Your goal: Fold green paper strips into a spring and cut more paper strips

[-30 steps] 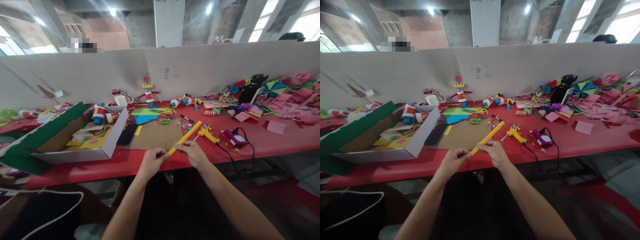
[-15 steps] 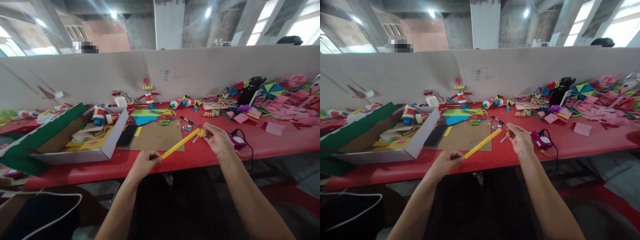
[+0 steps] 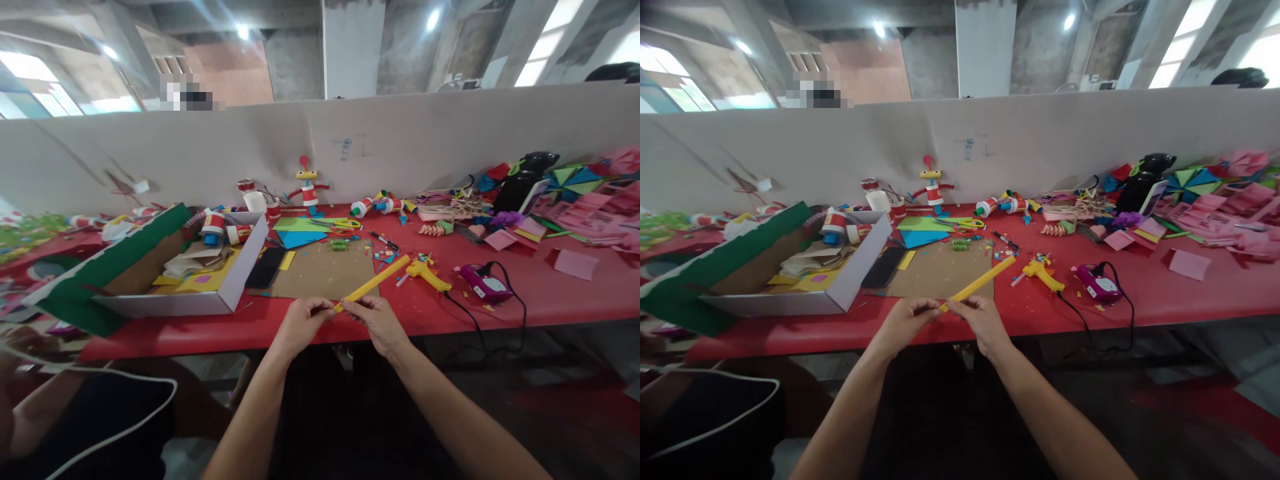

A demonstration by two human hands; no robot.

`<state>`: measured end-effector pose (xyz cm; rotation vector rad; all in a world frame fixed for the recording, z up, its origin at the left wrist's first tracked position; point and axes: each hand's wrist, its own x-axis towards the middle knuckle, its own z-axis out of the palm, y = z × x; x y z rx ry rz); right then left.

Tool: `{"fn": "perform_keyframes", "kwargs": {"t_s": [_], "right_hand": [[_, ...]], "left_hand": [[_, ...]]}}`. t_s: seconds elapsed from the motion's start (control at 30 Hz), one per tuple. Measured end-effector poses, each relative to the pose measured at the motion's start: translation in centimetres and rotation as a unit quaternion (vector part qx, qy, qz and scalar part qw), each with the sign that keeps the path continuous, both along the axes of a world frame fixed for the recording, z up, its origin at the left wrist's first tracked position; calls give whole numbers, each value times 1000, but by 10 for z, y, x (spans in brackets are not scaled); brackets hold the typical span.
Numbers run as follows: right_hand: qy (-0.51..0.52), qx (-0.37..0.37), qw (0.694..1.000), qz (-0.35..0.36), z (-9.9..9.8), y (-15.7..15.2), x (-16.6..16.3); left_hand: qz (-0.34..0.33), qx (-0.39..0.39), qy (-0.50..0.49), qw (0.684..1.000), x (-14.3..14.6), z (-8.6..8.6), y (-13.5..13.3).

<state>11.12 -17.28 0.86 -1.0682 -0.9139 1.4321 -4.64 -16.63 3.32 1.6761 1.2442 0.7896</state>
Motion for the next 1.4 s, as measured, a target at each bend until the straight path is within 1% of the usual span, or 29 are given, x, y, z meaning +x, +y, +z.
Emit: {"fn": "perform_keyframes", "kwargs": {"t_s": [0.13, 0.33, 0.37, 0.4, 0.43, 0.47, 0.5, 0.53, 0.57, 0.6, 0.63, 0.67, 0.7, 0.73, 0.77, 0.8, 0.87, 0.9, 0.93, 0.97, 1.07, 1.13, 1.27, 1.4], "right_hand": [[33, -27, 997, -60, -2, 8, 16], [105, -22, 985, -139, -2, 13, 44], [120, -21, 981, -153, -1, 14, 47], [137, -21, 976, -166, -1, 15, 50], [156, -19, 971, -181, -1, 15, 52], [176, -17, 964, -197, -1, 16, 54], [196, -12, 957, -212, -1, 17, 54], [213, -7, 950, -226, -1, 17, 54], [229, -3, 945, -235, -2, 17, 53], [241, 0, 940, -240, -1, 16, 52], [250, 3, 938, -241, -1, 15, 50], [257, 4, 937, -238, -1, 14, 47], [262, 5, 936, -235, -1, 12, 43], [265, 6, 936, -230, -2, 10, 40], [266, 6, 938, -224, -3, 7, 36], [264, 7, 940, -216, -4, 4, 32], [260, 11, 945, -198, -8, -2, 24], [259, 15, 947, -189, -11, -4, 21], [258, 19, 949, -180, -13, -7, 17], [255, 20, 952, -168, -15, -8, 14], [233, 17, 963, -132, -18, -12, 6], [215, 10, 968, -129, -18, -12, 3], [191, -15, 967, -168, -17, -9, 9], [189, -34, 960, -204, -18, -9, 28]], "left_hand": [[-5, 48, 71, 996, -11, -2, 2], [-24, 42, 135, 990, -25, 2, 7], [-22, 42, 139, 989, -27, 2, 8], [-7, 52, 139, 989, -29, 2, 8], [28, 76, 134, 988, -29, 1, 8], [83, 114, 123, 982, -28, 1, 6], [151, 162, 104, 970, -25, 0, 4], [219, 212, 79, 949, -21, -1, 1], [271, 252, 49, 928, -14, -3, -3], [292, 271, 13, 917, -6, -4, -7], [273, 258, -24, 927, 4, -6, -11], [226, 204, -63, 950, 15, -8, -14], [174, 116, -105, 972, 25, -10, -16], [144, 18, -163, 976, 35, -12, -17], [140, -55, -239, 959, 44, -15, -16], [137, -111, -313, 933, 51, -16, -15], [176, -177, -431, 867, 60, -19, -10], [194, -194, -465, 842, 62, -20, -8], [207, -203, -484, 826, 63, -20, -6], [209, -209, -491, 819, 63, -21, -5], [193, -220, -478, 828, 62, -23, -5], [195, -229, -461, 835, 59, -24, -6], [235, -227, -442, 835, 47, -26, -6], [289, -208, -456, 816, 22, -27, 0]]}}
